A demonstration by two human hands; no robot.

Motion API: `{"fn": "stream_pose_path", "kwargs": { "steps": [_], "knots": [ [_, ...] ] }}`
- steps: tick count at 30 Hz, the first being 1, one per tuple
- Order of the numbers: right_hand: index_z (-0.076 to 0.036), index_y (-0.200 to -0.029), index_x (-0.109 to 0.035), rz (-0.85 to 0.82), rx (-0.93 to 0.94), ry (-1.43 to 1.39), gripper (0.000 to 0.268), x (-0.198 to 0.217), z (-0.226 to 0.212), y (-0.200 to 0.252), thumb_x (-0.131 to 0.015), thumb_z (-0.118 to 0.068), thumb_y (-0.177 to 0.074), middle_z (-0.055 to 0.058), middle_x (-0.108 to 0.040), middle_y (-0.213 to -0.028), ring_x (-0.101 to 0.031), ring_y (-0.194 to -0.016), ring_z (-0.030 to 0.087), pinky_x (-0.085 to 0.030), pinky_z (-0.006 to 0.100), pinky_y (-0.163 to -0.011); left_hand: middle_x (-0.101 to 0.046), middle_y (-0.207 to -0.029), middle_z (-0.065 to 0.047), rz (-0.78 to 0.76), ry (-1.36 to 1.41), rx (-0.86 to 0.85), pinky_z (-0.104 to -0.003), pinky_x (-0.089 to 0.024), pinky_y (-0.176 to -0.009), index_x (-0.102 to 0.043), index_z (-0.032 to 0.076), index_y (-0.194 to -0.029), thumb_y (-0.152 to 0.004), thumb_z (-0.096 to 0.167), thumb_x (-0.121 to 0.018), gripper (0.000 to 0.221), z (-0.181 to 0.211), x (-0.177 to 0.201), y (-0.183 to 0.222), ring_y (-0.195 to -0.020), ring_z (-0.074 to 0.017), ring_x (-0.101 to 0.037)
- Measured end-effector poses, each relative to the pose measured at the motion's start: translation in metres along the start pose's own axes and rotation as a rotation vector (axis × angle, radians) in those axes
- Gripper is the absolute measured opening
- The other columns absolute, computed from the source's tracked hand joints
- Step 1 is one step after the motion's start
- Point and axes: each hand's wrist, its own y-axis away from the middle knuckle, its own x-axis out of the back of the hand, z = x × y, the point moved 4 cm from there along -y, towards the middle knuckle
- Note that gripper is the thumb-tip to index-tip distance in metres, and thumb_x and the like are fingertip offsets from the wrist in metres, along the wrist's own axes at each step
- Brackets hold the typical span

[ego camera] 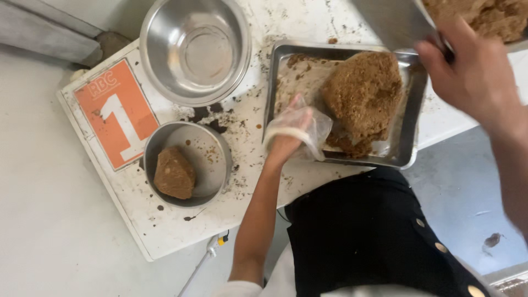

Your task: The person uses a large blade to cut and scrape portions of a brown food paste from a metal tray into a small bowl, then transfers the paste into plastic bags inside a larger metal bowl.

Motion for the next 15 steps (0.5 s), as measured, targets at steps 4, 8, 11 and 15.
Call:
{"fn": "stream_pose_path", "kwargs": {
  "steps": [4,8,11,15],
  "knots": [
    [-0.008,-0.112,-0.06,0.212,-0.076,-0.015,0.028,-0.064,0.083,0.049,-0.058,-0.035,-0.118,0.027,-0.069,-0.078,-0.067,-0.072,0.047,-0.054,0.056,-0.068,-0.063,-0.117,-0.005,-0.075,0.888,0.593,-0.031,-0.05,-0.085,-0.042,0.018,-0.149,-0.1,0.039,-0.063,0.058,0.007,-0.054,-0.031,-0.101,-0.0143,-0.057],
    [-0.012,-0.12,-0.056,-0.328,-0.364,-0.237,0.026,-0.124,0.103,0.083,-0.049,-0.034,-0.107,0.026,-0.07,-0.077,-0.071,-0.072,0.047,-0.056,0.058,-0.066,-0.065,-0.116,-0.001,-0.06,1.049,0.628,-0.028,-0.049,-0.083,-0.063,0.005,-0.134,-0.102,0.037,-0.066,0.045,-0.012,-0.109,-0.041,-0.101,-0.011,-0.057],
    [-0.002,-0.11,-0.056,-0.163,-0.211,-0.335,0.029,-0.122,0.083,0.09,-0.054,-0.03,-0.108,0.029,-0.068,-0.076,-0.066,-0.075,0.051,-0.051,0.058,-0.067,-0.065,-0.114,-0.002,-0.027,1.204,0.61,-0.028,-0.051,-0.08,-0.062,0.005,-0.136,-0.103,0.033,-0.068,0.044,-0.028,-0.133,-0.048,-0.1,-0.012,-0.059],
    [-0.002,-0.11,-0.056,-0.272,-0.262,-0.418,0.029,-0.112,0.071,0.08,-0.051,-0.03,-0.106,0.028,-0.068,-0.071,-0.069,-0.067,0.047,-0.052,0.056,-0.063,-0.063,-0.117,-0.009,0.047,1.248,0.582,-0.033,-0.053,-0.081,-0.057,0.005,-0.14,-0.1,0.029,-0.071,0.049,0.003,-0.104,-0.047,-0.101,-0.017,-0.061]
  ]
}}
